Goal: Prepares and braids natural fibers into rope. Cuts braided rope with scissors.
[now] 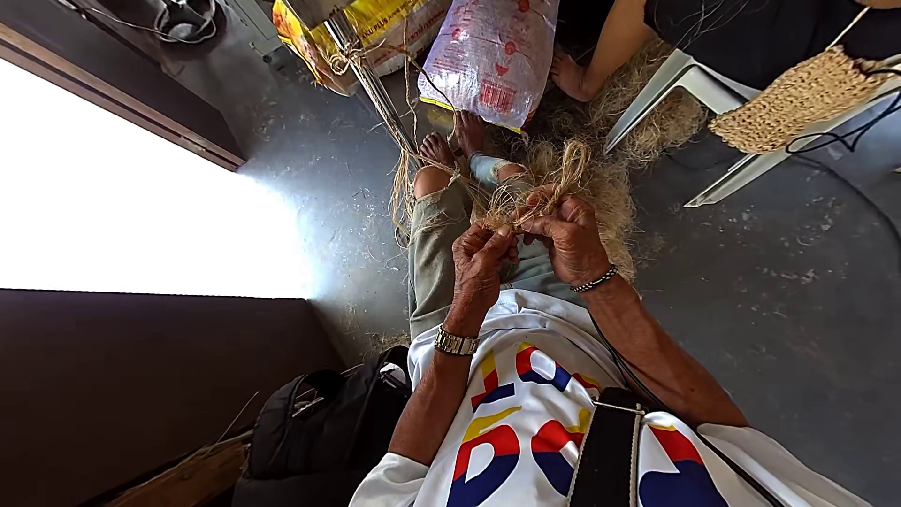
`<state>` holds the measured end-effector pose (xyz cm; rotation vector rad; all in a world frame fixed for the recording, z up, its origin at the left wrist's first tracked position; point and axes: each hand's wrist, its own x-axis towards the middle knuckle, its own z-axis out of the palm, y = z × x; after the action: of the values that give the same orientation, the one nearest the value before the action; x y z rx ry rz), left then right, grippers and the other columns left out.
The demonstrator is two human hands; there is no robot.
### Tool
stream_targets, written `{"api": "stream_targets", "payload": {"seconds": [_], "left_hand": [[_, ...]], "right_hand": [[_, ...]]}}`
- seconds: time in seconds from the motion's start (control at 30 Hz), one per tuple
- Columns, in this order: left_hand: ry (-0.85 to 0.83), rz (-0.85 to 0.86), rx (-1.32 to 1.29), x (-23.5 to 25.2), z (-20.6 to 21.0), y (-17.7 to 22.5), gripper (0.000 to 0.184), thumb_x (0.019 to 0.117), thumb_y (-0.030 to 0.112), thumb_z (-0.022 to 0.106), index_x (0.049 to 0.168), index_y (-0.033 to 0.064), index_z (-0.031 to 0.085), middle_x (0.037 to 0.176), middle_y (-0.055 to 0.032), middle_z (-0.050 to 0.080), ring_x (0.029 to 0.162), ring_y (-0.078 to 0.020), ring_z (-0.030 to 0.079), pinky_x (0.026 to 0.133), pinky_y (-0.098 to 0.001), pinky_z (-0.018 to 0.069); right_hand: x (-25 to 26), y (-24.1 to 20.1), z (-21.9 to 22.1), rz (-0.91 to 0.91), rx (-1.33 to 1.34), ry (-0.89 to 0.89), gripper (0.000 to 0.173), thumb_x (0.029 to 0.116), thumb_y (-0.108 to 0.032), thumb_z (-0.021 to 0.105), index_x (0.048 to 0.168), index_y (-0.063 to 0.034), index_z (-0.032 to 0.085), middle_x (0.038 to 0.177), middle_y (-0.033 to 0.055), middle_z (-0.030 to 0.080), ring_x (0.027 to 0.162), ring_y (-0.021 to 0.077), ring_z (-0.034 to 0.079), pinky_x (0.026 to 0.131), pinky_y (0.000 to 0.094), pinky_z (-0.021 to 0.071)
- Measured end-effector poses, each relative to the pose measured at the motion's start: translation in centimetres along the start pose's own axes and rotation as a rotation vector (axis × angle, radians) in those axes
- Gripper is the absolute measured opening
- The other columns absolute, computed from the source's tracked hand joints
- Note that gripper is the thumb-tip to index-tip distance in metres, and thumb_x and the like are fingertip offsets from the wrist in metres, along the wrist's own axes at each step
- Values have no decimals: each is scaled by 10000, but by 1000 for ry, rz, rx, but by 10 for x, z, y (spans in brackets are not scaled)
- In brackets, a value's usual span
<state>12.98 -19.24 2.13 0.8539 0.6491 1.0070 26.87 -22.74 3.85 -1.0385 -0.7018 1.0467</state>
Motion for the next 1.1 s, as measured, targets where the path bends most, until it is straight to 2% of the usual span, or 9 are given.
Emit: {"api": "stream_targets", "payload": {"seconds": [0.27,0.4,0.53,0.67,0.93,1.1], "left_hand": [[-76,69,207,0,-1,2,132,961,-1,604,1009,81,696,791,-3,704,647,-71,653,627,-233,578],[-92,22,104,1,-2,3,123,979,38,590,1019,84,697,802,-27,708,657,-91,665,641,-248,587],[-61,-71,-110,1,0,2,146,1005,53,551,1034,76,692,826,-76,721,669,-119,685,643,-265,597],[-43,-114,-200,3,-2,-1,149,1028,103,533,1008,84,680,805,-62,692,673,-124,672,656,-275,594],[24,-132,-197,6,-1,-3,161,1045,109,517,958,111,652,823,-54,670,705,-133,661,680,-280,585],[70,-165,-163,6,2,-1,160,1046,98,520,940,95,639,821,-60,671,687,-132,659,654,-271,582]], "right_hand": [[-1,-1,-2,-59,24,-5,406,829,146,643,1160,-87,620,987,18,687,801,73,677,680,240,606],[-1,0,2,-90,51,23,404,851,146,590,1184,-83,610,1008,12,675,815,71,676,715,259,614],[-2,-1,6,81,171,77,376,912,109,513,1207,-96,622,1067,25,684,822,93,675,702,279,603],[-1,-1,7,205,251,100,302,949,89,518,1175,-78,629,1024,61,694,758,127,681,666,300,608],[1,7,4,210,270,105,244,949,80,539,1056,-107,655,908,36,696,707,114,670,662,291,603],[2,9,3,203,270,102,237,944,88,544,1030,-101,658,907,44,697,725,123,678,677,305,608]]}}
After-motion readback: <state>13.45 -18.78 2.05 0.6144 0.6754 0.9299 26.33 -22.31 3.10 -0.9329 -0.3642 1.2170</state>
